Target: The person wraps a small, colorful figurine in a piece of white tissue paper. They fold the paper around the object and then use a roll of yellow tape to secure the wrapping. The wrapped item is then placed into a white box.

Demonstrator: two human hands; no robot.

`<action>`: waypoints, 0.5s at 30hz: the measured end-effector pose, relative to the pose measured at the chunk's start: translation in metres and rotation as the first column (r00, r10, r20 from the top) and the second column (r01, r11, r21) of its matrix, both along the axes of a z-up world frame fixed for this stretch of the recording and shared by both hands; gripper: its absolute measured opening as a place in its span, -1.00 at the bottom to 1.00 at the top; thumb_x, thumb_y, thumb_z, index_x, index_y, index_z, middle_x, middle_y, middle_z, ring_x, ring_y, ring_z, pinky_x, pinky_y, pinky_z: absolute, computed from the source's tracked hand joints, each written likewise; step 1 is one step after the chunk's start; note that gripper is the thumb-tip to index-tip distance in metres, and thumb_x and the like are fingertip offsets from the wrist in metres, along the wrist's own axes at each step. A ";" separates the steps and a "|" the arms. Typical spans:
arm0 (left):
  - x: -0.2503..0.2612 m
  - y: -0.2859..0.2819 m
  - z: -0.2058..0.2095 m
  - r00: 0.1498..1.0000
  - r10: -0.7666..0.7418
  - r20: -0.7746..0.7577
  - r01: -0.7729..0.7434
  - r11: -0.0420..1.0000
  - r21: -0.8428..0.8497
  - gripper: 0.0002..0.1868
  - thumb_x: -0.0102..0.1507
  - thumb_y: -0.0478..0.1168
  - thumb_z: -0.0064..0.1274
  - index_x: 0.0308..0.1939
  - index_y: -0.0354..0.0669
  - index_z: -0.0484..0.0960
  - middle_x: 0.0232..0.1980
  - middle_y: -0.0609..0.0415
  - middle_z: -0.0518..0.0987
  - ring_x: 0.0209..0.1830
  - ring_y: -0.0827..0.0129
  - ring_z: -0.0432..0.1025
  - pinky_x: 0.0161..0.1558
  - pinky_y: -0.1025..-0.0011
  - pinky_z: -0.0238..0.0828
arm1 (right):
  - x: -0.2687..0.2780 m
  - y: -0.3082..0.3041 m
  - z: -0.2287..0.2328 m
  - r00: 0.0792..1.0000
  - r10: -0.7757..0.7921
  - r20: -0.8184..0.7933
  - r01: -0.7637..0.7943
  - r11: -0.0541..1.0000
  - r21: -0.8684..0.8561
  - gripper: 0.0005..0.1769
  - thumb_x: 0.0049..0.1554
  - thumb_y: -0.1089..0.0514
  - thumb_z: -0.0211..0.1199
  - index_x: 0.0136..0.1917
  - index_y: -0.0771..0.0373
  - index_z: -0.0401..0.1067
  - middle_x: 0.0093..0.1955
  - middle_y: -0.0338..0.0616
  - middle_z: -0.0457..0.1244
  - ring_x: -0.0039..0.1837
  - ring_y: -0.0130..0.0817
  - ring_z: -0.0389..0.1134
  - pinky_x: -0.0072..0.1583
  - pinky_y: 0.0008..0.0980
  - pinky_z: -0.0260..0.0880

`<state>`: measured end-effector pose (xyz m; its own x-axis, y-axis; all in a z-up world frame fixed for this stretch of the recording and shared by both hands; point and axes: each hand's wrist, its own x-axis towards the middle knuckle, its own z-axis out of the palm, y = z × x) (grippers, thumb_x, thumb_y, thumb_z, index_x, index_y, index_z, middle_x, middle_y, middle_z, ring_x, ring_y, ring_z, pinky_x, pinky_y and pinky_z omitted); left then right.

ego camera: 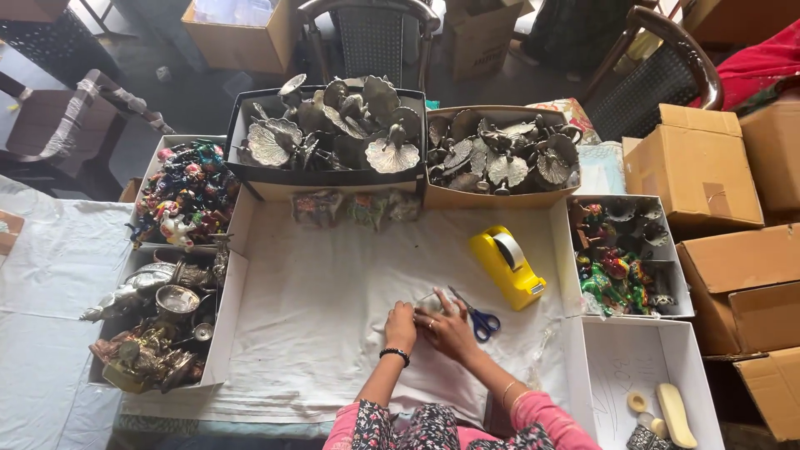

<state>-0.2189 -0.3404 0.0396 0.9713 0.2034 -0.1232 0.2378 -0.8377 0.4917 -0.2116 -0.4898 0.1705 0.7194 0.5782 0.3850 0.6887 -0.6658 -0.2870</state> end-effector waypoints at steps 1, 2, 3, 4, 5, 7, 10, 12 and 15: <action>0.001 0.000 0.003 1.000 -0.002 -0.003 0.002 1.000 -0.002 -0.88 0.21 -0.38 0.08 -0.17 -0.22 0.58 0.01 -0.13 0.50 0.00 -0.09 0.48 -0.03 0.06 0.51 | 0.005 0.000 0.000 1.000 -0.002 -0.003 0.002 1.000 -0.002 -0.70 -0.01 -0.01 0.37 0.02 -0.07 0.66 0.20 -0.45 0.37 0.39 -0.12 0.21 0.23 0.05 0.24; 0.001 -0.001 0.005 0.999 0.030 -0.033 -0.030 1.000 -0.003 -0.87 0.19 -0.39 0.08 -0.17 -0.22 0.58 0.01 -0.13 0.51 0.00 -0.10 0.48 -0.02 0.05 0.51 | 0.010 0.000 0.000 0.996 0.018 -0.084 -0.022 0.998 -0.053 -0.66 0.00 -0.05 0.36 0.07 -0.08 0.64 0.27 -0.39 0.32 0.44 -0.04 0.15 0.23 0.08 0.25; 0.003 0.000 0.008 0.996 0.060 -0.059 -0.060 0.998 -0.001 -0.86 0.18 -0.39 0.08 -0.18 -0.22 0.58 0.01 -0.13 0.52 0.01 -0.12 0.48 -0.01 0.04 0.50 | 0.017 0.001 0.001 0.986 0.031 -0.162 -0.047 0.994 -0.099 -0.62 0.02 -0.09 0.35 0.12 -0.10 0.61 0.34 -0.34 0.26 0.49 0.03 0.09 0.23 0.10 0.25; 0.004 0.001 0.010 0.997 0.056 -0.060 -0.056 0.998 -0.001 -0.86 0.18 -0.39 0.08 -0.18 -0.22 0.58 0.01 -0.13 0.52 0.01 -0.12 0.48 -0.01 0.04 0.50 | 0.020 0.003 -0.014 0.986 0.027 -0.162 -0.043 0.994 -0.098 -0.62 0.02 -0.09 0.35 0.12 -0.10 0.61 0.34 -0.34 0.26 0.49 0.03 0.09 0.23 0.10 0.25; 0.006 0.000 0.011 0.993 0.091 -0.074 -0.093 0.995 -0.028 -0.86 0.19 -0.38 0.09 -0.17 -0.20 0.59 -0.01 -0.14 0.53 0.01 -0.12 0.49 -0.01 0.04 0.50 | 0.023 0.004 -0.029 0.960 -0.003 -0.278 -0.024 0.995 -0.093 -0.61 0.04 -0.08 0.35 0.15 -0.09 0.59 0.39 -0.30 0.23 0.50 0.06 0.08 0.26 0.06 0.27; 0.006 -0.003 0.014 0.989 0.118 -0.091 -0.123 0.991 -0.056 -0.86 0.20 -0.37 0.10 -0.16 -0.19 0.60 -0.02 -0.15 0.54 0.01 -0.13 0.50 -0.01 0.04 0.50 | 0.017 0.006 -0.044 0.920 -0.038 -0.391 0.002 0.996 -0.091 -0.60 0.06 -0.07 0.35 0.19 -0.07 0.58 0.44 -0.26 0.21 0.51 0.09 0.06 0.29 0.01 0.28; 0.006 -0.012 0.022 0.989 0.128 -0.080 -0.128 0.992 0.003 -0.87 0.21 -0.35 0.10 -0.16 -0.20 0.60 -0.02 -0.13 0.56 0.01 -0.11 0.52 -0.01 0.06 0.52 | -0.010 0.009 -0.053 0.927 -0.149 -0.343 0.135 0.989 -0.064 -0.61 0.05 0.01 0.33 0.18 -0.04 0.57 0.44 -0.26 0.24 0.53 0.09 0.10 0.28 -0.03 0.33; 0.007 -0.024 0.027 0.973 0.203 -0.113 -0.201 0.979 0.029 -0.78 0.10 -0.33 0.20 -0.18 -0.22 0.59 -0.01 -0.13 0.52 0.02 -0.07 0.51 -0.02 0.12 0.54 | -0.030 0.004 -0.070 0.967 -0.209 -0.148 0.208 0.978 -0.021 -0.55 0.03 0.11 0.29 0.22 0.02 0.55 0.42 -0.22 0.27 0.51 0.10 0.19 0.23 -0.08 0.41; 0.003 -0.029 0.003 0.979 0.183 -0.091 -0.171 0.978 0.124 -0.89 0.21 -0.34 0.14 -0.19 -0.18 0.60 0.00 -0.08 0.53 0.02 0.01 0.53 -0.05 0.17 0.57 | -0.028 -0.010 -0.091 0.988 -0.146 -0.045 0.146 0.989 -0.003 -0.53 0.02 0.24 0.25 0.22 0.07 0.58 0.37 -0.16 0.33 0.43 0.13 0.30 0.11 -0.16 0.47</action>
<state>-0.2160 -0.3690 0.0426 0.9023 0.3892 -0.1853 0.4308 -0.8274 0.3603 -0.2393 -0.4999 0.0791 0.8123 0.4660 0.3507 0.5710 -0.7579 -0.3155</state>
